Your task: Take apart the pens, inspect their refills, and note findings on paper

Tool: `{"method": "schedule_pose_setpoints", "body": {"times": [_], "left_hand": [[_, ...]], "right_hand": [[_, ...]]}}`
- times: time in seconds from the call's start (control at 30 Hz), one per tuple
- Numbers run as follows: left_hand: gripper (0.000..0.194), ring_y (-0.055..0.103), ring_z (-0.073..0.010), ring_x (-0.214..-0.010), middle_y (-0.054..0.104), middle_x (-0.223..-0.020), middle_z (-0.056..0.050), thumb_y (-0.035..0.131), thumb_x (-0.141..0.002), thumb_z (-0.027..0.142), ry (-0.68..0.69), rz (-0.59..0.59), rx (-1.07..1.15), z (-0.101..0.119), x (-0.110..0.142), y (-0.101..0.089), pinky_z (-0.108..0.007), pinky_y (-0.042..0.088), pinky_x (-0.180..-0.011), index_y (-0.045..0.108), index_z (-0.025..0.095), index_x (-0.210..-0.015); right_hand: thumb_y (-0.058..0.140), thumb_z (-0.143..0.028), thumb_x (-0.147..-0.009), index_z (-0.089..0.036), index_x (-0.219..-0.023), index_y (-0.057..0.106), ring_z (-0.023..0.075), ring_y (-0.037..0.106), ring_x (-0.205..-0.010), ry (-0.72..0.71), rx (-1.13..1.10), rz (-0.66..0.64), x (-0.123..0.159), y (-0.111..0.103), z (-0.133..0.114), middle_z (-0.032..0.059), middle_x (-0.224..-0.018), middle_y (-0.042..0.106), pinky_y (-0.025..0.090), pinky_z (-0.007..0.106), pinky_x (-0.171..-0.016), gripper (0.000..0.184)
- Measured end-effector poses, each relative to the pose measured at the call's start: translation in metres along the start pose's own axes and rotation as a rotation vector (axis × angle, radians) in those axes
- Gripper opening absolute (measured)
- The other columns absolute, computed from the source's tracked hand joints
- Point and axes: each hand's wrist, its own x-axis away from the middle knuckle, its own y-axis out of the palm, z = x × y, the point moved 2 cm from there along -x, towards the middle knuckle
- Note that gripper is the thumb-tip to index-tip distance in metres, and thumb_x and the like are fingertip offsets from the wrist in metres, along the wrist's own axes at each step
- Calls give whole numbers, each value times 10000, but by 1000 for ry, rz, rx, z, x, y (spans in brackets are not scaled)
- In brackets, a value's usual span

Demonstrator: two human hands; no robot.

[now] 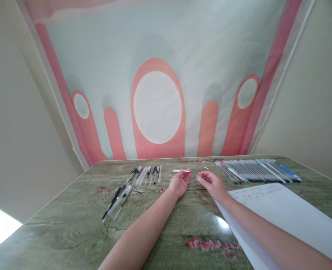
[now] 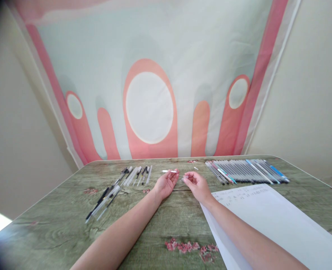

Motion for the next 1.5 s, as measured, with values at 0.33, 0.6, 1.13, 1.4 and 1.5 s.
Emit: {"method": "schedule_pose_setpoints", "body": {"times": [0.33, 0.6, 1.13, 1.4, 1.5], "left_hand": [[169, 602, -142, -800, 632, -833, -121, 446, -819, 159, 16, 34, -15, 0, 2, 1, -257, 492, -754, 562, 80, -726], [185, 600, -141, -814, 633, -832, -111, 442, -824, 174, -4, 25, -29, 1, 0, -1, -259, 491, -751, 567, 88, -717], [118, 602, -152, -824, 630, -848, -117, 465, -809, 185, -40, 12, -34, -1, -5, -2, -283, 476, -764, 538, 108, -755], [92, 601, -100, -702, 615, -753, -68, 480, -804, 187, -56, 18, -166, 1, -4, -2, -227, 483, -705, 530, 117, -771], [87, 589, -82, -634, 609, -709, -59, 485, -801, 177, -65, 46, -246, 4, -3, 0, -186, 481, -618, 535, 109, -781]], "right_hand": [[534, -304, -702, -170, -793, 594, 153, 576, -687, -37, 372, -115, 0, 1, 6, 28, -744, 634, 440, 273, -663, 172], [416, -177, -764, -141, -1012, 590, 206, 515, -993, -126, 946, -49, -55, -37, 22, 101, -1047, 600, 341, 344, -894, 305], [435, -74, -735, -126, -850, 646, 185, 542, -874, -177, 1011, -296, -54, -28, 17, 108, -878, 621, 368, 283, -816, 246], [511, -211, -708, -156, -903, 594, 113, 557, -665, 194, 171, -321, -23, -33, 8, 22, -767, 611, 451, 240, -613, 219], [496, -177, -678, -157, -853, 585, 95, 536, -622, 349, -119, -234, -16, -37, 12, 23, -753, 578, 437, 212, -547, 198]]}}
